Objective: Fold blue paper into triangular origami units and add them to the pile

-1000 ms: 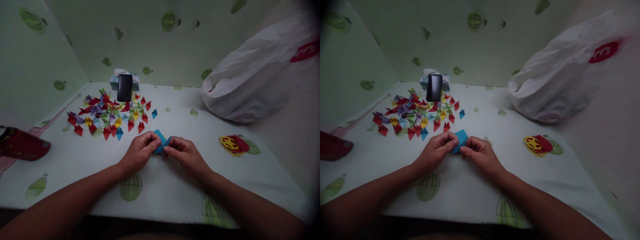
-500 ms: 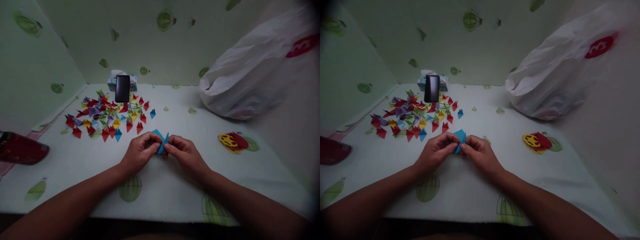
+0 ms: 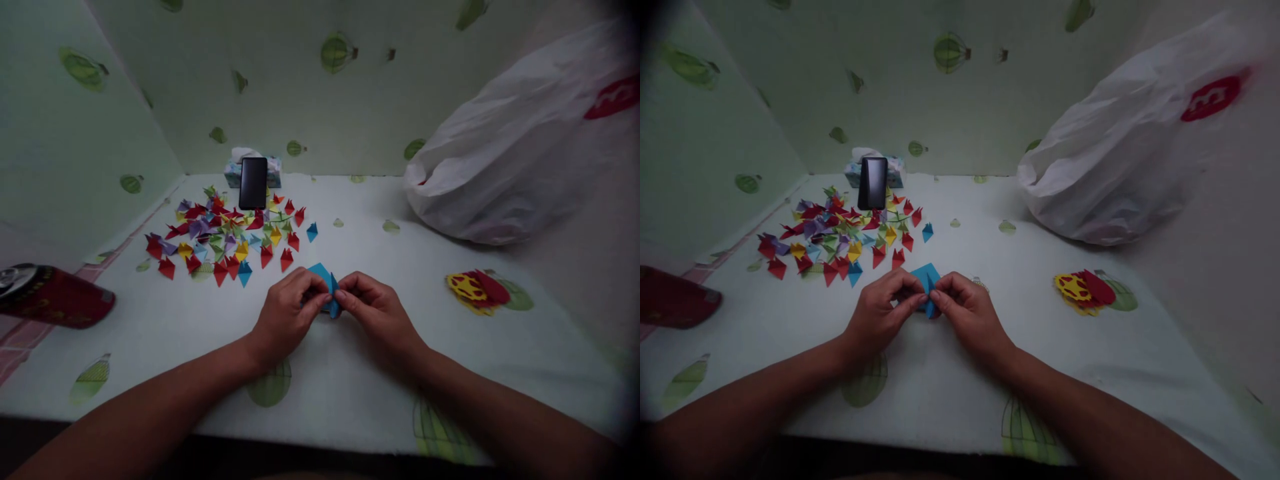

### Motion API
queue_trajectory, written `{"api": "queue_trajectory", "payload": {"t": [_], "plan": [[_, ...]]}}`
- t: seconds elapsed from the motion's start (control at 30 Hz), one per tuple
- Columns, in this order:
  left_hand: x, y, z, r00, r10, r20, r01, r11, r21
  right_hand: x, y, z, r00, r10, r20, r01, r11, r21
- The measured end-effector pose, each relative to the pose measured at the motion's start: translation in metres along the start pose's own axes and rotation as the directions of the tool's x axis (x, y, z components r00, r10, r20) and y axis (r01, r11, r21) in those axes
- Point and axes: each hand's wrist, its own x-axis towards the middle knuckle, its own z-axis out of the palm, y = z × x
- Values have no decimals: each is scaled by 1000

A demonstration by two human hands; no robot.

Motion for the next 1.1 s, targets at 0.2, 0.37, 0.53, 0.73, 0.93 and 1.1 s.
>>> {"api": "queue_trajectory", "payload": {"t": [0.2,0.37,0.53,0.73,0.93,1.1], "plan": [[-2,-1,3,999,-22,49,22,1000,-6,-2,1,-2,998,-54,-19,52,996,-76],[0,-4,3,999,-37,27,37,999,26,-2,10,-5,998,-57,-26,55,995,-80],[1,-5,-1,1000,-29,12,29,1000,8,-1,12,-3,999,-29,-36,28,1000,-9],[1,-2,-1,994,-109,28,112,980,-164,0,5,1,1000,2,-20,0,995,99],[-3,-2,2,987,-155,48,161,965,-205,0,1,0,999,-32,-8,32,998,58],[-3,-2,1,993,-108,36,113,980,-161,0,1,-1,999,-42,9,41,998,42]]}}
